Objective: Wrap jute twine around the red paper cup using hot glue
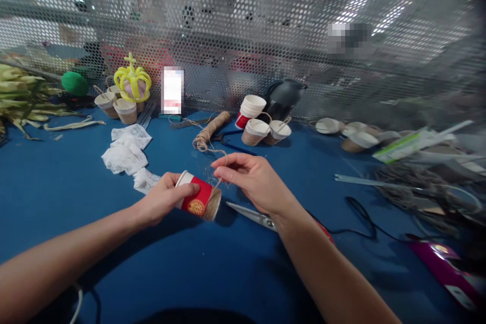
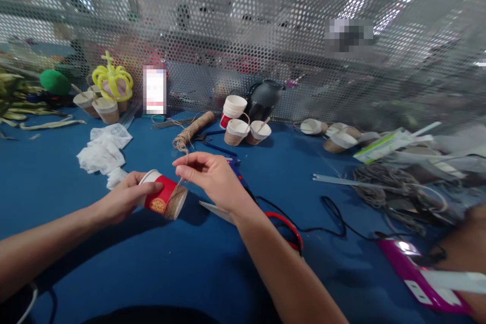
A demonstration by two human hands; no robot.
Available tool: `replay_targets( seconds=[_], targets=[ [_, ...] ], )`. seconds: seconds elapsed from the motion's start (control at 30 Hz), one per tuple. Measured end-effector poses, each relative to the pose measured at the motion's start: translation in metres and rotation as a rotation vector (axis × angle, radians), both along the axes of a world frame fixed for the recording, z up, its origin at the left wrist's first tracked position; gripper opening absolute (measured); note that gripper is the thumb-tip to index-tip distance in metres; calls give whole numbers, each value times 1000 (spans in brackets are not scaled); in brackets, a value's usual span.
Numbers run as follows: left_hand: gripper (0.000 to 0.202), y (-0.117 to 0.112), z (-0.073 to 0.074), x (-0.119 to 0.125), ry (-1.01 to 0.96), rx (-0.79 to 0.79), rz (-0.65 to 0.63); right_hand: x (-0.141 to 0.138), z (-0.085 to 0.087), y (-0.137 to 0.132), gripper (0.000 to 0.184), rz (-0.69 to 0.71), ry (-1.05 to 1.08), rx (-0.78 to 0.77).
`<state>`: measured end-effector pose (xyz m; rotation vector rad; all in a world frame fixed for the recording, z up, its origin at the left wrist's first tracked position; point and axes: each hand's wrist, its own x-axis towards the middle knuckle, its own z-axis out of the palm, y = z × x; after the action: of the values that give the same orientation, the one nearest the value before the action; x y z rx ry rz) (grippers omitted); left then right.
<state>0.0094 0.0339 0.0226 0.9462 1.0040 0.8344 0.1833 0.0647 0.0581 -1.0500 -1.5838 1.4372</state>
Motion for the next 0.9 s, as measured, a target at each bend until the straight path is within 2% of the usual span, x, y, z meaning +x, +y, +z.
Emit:
replay_targets(
  seconds=[0.4,0.6,0.9],
  targets=[
    [22,-1,0,-1,106,83,-58,-1,-4,0,17,-62,-148,117],
    [22,-7,4,-2,72,213,-56,-3,-3,1,14,-59,-184,94],
    [19,-12,1,-3,66,283,-38,-6,-4,-3,15,-31,-174,65]
  ],
)
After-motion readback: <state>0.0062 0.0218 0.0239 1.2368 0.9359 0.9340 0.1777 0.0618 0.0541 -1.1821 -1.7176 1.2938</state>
